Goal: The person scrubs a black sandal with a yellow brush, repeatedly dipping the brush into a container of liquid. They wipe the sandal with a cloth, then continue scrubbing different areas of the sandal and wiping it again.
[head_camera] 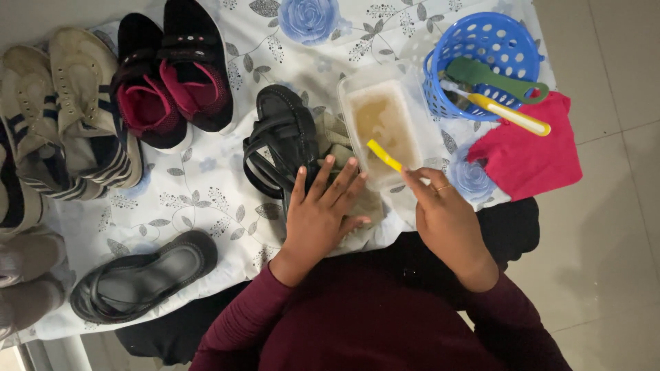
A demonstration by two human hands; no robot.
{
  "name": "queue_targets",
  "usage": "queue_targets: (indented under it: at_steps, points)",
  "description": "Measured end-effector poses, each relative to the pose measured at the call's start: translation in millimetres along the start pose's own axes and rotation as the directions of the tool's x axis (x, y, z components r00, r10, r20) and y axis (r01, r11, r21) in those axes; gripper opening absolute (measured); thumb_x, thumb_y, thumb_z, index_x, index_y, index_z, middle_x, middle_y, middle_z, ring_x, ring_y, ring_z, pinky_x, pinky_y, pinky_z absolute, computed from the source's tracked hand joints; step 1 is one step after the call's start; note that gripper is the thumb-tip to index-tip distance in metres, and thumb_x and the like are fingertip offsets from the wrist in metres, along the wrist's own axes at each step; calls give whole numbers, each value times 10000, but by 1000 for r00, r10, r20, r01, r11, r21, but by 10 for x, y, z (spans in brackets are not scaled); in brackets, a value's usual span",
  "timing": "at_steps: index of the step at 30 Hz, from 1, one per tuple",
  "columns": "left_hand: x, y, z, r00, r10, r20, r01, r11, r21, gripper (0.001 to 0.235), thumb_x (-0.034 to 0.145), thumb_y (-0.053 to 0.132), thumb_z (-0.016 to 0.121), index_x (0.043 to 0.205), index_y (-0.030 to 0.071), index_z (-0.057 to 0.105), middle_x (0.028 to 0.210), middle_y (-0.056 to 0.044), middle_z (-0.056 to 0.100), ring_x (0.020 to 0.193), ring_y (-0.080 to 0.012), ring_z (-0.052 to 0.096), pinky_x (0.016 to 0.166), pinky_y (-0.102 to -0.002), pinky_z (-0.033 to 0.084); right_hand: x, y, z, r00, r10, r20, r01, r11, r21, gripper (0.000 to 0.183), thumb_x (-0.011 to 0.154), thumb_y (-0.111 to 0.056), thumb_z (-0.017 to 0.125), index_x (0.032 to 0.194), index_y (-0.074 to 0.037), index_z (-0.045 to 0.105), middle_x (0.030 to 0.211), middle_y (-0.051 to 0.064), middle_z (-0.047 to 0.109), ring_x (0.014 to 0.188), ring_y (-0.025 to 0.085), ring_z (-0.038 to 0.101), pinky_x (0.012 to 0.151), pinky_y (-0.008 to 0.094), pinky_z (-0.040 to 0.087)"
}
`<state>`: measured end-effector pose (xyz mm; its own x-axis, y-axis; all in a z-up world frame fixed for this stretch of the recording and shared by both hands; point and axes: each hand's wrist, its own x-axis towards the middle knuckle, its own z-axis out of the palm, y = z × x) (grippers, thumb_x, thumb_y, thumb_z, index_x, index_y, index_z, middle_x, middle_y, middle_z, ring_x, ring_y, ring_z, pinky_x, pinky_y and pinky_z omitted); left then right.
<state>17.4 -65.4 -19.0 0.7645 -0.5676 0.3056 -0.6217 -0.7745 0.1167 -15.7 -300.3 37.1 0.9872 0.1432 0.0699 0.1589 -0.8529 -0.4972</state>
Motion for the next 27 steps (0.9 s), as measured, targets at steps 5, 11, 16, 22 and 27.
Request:
queue_targets:
  at_steps: [5, 11, 16, 22, 27]
  points:
    - [-13, -19, 8, 1000, -7, -5, 7, 1000, -6, 817, 899, 700, 559, 1577, 271, 403, 1655, 10, 350, 1511, -305, 339, 1231, -606, 126, -18, 56, 53, 998, -8, -63, 7, 1000, -23, 483, 913, 53, 550, 1353, -111, 662, 1269, 89, 623, 1017, 314, 693, 841, 407, 586]
    - [-10, -21, 15, 999, -22, -27, 21, 999, -31, 795, 912, 703, 543, 1565, 265, 424, 1642, -3, 372, 1508, -303, 346, 1237, -598, 103, 13, -17, 20, 996, -20, -91, 18, 1000, -23, 455, 931, 55, 562, 1336, -111, 683, 1263, 78, 646, 991, 300, 704, 833, 399, 589]
    - [7, -39, -6, 998, -34, -57, 31, 998, -54, 806, 885, 706, 582, 1533, 238, 479, 1601, -29, 443, 1489, -303, 386, 1238, -584, 129, -2, 26, 55, 992, -19, -121, 18, 1000, -8, 443, 944, 25, 582, 1344, -134, 686, 1270, 54, 645, 1073, 299, 690, 867, 383, 569]
    - [-68, -87, -118, 980, -132, -149, 107, 981, -163, 800, 881, 690, 625, 1508, 206, 518, 1607, -81, 430, 1494, -322, 384, 1246, -539, 162, 32, 25, 104, 993, 18, -118, -10, 997, 72, 347, 1006, -65, 597, 1315, -176, 708, 1217, -14, 674, 1087, 214, 692, 908, 323, 555]
    - [-304, -254, -133, 926, -344, -157, 252, 870, -423, 1065, 848, 825, 424, 1613, 96, 294, 1695, -160, 227, 1579, -361, 165, 1275, -491, 45, 121, -236, 48, 995, -31, -94, 61, 939, 339, 354, 1040, -95, 557, 1375, -112, 671, 1180, 122, 699, 1057, 338, 686, 897, 410, 539]
